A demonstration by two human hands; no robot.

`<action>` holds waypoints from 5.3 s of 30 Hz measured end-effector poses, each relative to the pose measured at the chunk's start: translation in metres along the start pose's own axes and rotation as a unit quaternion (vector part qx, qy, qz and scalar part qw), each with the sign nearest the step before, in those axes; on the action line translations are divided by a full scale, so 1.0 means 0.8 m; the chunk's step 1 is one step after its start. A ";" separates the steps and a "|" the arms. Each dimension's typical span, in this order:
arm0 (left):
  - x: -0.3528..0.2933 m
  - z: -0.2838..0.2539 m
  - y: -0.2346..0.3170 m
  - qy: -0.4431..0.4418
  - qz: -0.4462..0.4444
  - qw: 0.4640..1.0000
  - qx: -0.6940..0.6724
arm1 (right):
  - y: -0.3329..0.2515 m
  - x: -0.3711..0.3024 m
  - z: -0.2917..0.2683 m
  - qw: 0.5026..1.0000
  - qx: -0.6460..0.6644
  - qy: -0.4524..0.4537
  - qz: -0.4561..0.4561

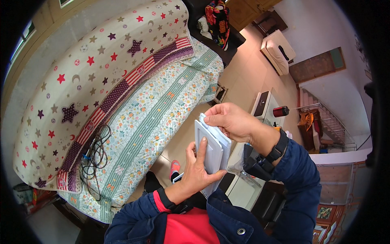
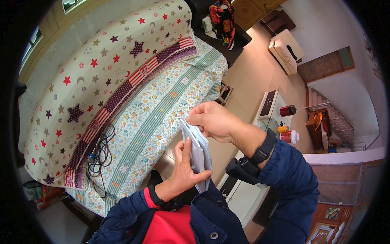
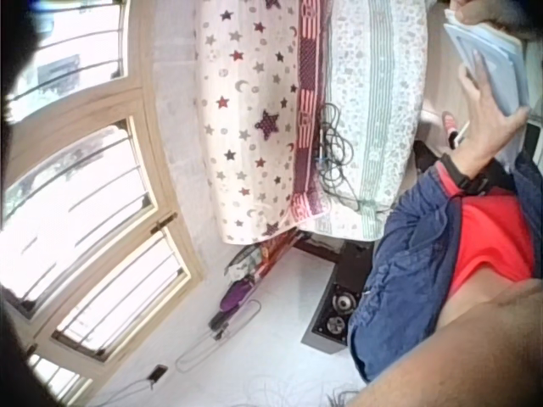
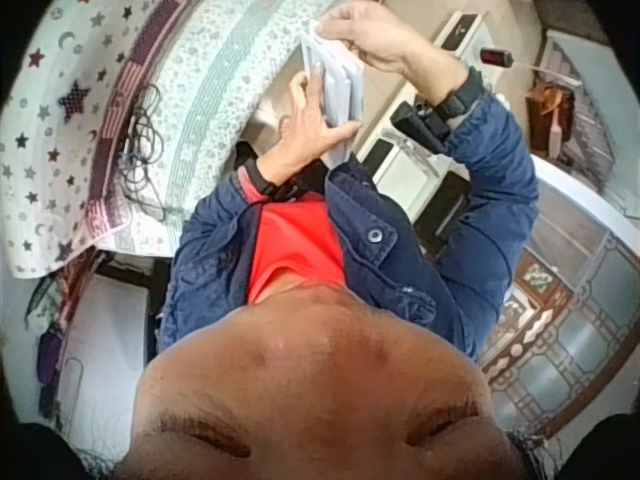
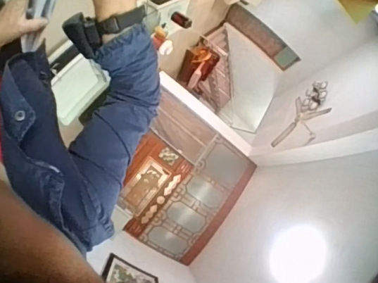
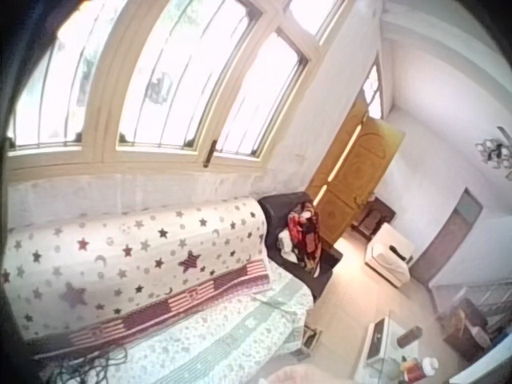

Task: The person retrieves a mop head and a mop handle, then assembles them by inserting the head into the handle. They then remove a cleaning pad from the mop head, fold it, and reattach it to the mop head.

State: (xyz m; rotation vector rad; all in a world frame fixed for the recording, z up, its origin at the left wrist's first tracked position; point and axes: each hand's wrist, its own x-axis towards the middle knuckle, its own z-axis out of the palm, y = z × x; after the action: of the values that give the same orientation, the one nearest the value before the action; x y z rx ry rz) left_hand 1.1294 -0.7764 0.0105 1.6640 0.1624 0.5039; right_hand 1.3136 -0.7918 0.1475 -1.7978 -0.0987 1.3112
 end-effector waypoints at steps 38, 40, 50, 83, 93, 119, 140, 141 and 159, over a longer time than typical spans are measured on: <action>-0.005 -0.026 0.001 0.020 -0.007 1.000 0.014 | -0.029 0.018 0.039 0.988 -0.153 -0.030 0.008; -0.004 -0.028 0.001 0.021 -0.007 1.000 0.009 | -0.026 0.017 0.044 0.982 -0.186 -0.010 -0.015; -0.002 -0.039 -0.006 0.021 0.005 1.000 -0.019 | -0.020 0.014 0.056 0.973 -0.228 -0.002 -0.045; -0.003 -0.074 0.022 0.052 0.014 0.998 0.034 | -0.034 0.008 0.082 0.994 -0.081 -0.046 0.055; -0.002 -0.071 0.026 0.067 0.005 0.997 0.046 | -0.024 0.012 0.093 0.964 -0.255 -0.014 -0.080; 0.009 -0.089 0.017 0.071 0.007 0.997 0.031 | -0.039 -0.023 0.101 0.910 -0.363 -0.066 -0.189; 0.016 -0.080 0.021 0.063 0.000 0.997 0.043 | -0.035 -0.020 0.100 0.847 -0.470 0.033 -0.246; 0.016 -0.080 0.021 0.062 0.002 0.997 0.039 | -0.032 -0.019 0.098 0.861 -0.447 0.024 -0.241; 0.005 -0.079 -0.005 0.056 0.013 0.991 -0.124 | 0.021 -0.032 0.099 0.955 -0.150 -0.012 -0.254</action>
State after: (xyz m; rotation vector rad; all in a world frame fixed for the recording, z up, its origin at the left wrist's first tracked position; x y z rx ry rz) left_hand 1.1072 -0.7171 0.0127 1.3969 0.1535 0.6136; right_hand 1.2317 -0.7683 0.1506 -1.8356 -0.7599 0.9791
